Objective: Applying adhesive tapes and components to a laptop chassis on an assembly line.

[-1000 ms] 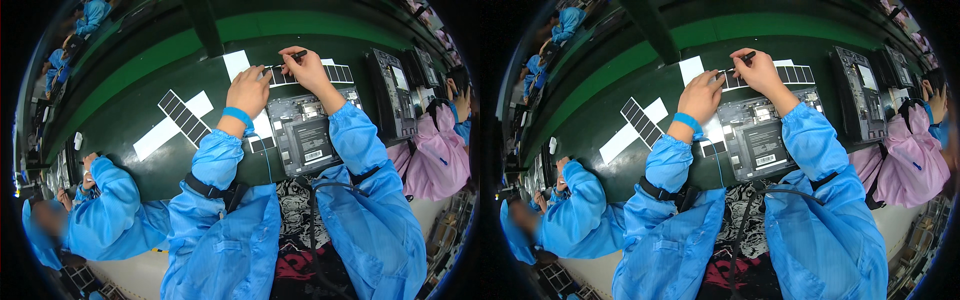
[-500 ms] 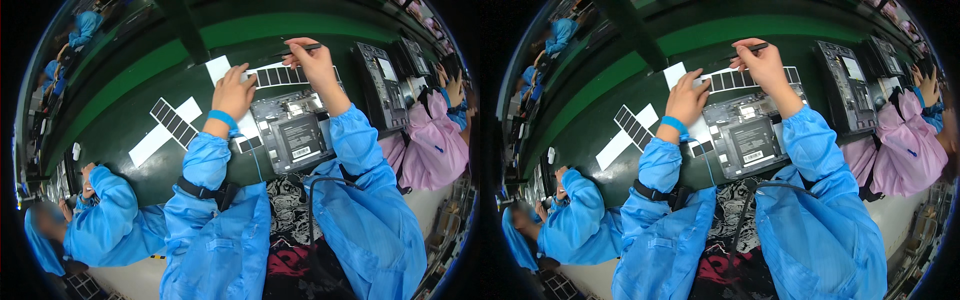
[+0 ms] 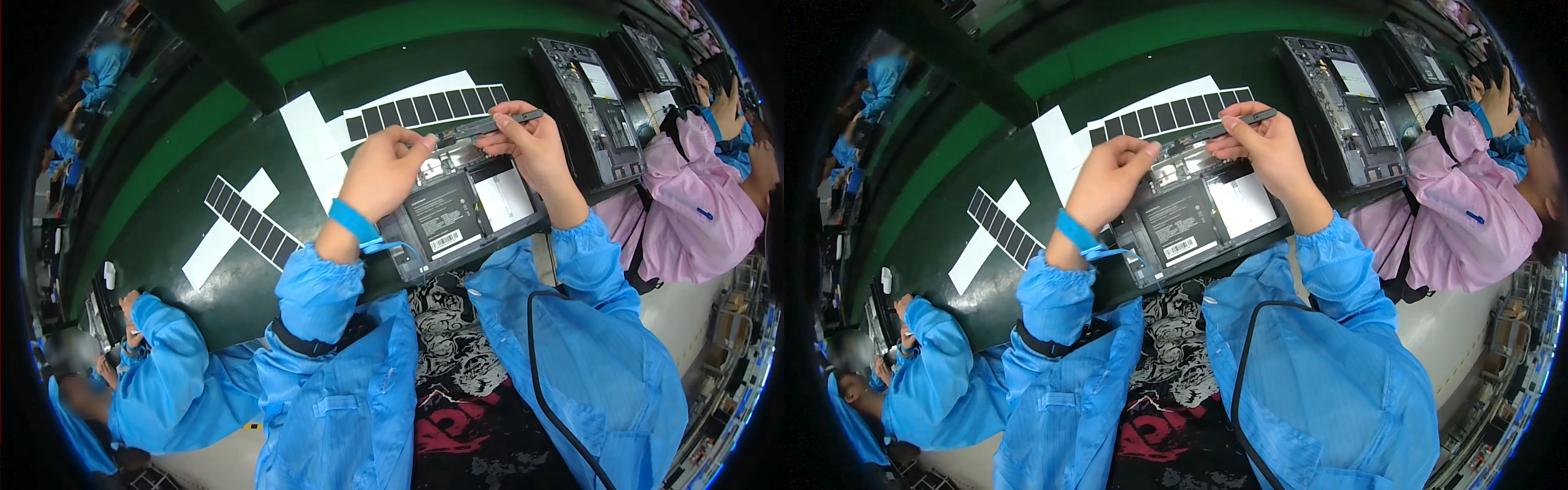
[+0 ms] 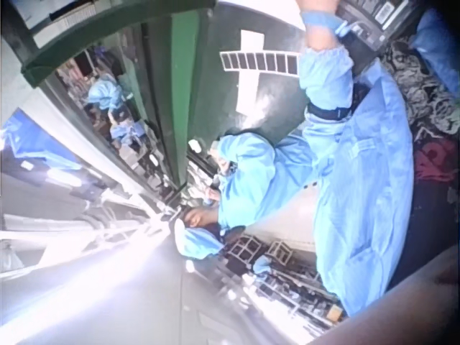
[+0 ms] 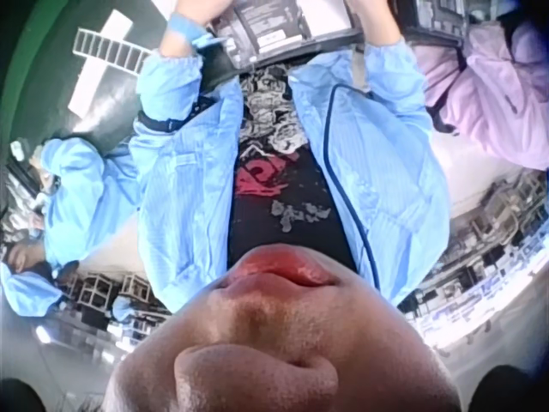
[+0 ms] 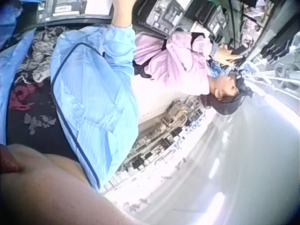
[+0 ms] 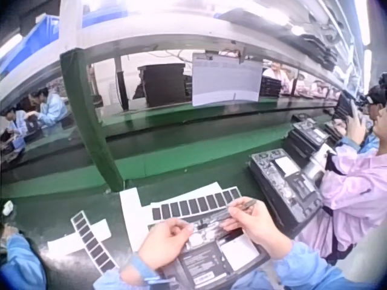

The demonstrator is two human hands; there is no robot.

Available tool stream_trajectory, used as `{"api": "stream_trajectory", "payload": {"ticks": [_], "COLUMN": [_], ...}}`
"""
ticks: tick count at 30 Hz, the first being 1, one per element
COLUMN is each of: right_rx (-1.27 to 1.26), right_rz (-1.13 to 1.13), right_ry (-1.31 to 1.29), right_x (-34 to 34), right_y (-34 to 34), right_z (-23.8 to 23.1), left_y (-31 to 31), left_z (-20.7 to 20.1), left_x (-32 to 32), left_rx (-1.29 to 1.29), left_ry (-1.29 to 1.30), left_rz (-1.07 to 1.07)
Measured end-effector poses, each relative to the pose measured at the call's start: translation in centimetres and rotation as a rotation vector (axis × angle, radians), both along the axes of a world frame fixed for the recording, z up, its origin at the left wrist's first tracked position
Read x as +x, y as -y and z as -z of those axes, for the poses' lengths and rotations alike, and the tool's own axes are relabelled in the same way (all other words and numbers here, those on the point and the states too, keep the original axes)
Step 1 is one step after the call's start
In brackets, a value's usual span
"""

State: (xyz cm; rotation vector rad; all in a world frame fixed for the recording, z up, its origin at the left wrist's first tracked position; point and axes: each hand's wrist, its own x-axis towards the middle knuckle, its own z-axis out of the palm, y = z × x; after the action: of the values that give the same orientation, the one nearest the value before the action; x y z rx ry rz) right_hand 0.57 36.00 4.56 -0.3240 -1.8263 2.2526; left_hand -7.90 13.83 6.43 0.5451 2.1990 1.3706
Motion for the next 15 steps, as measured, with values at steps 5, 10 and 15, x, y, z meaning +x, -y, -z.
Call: {"api": "stream_trajectory", "payload": {"ticks": [5, 10, 15], "right_rx": [0.026, 0.062, 0.081], "right_rz": [-0.054, -0.077, -0.069], "right_ry": [0.037, 0.027, 0.012], "right_x": [-0.7, -0.8, -0.8], "right_y": [-1.0, -1.2, -1.5], "right_z": [1.1, 1.3, 1.5], "left_y": [-2.3, -3.1, -4.0], "left_z": [2.6, 3.1, 3.1], "left_x": [-0.3, -0.6, -0.9], "left_rx": [0.052, -0.049, -0.121], "left_ry": [0.074, 0.069, 0.007], "left_rz": [-0.002, 0.005, -0.058]}}
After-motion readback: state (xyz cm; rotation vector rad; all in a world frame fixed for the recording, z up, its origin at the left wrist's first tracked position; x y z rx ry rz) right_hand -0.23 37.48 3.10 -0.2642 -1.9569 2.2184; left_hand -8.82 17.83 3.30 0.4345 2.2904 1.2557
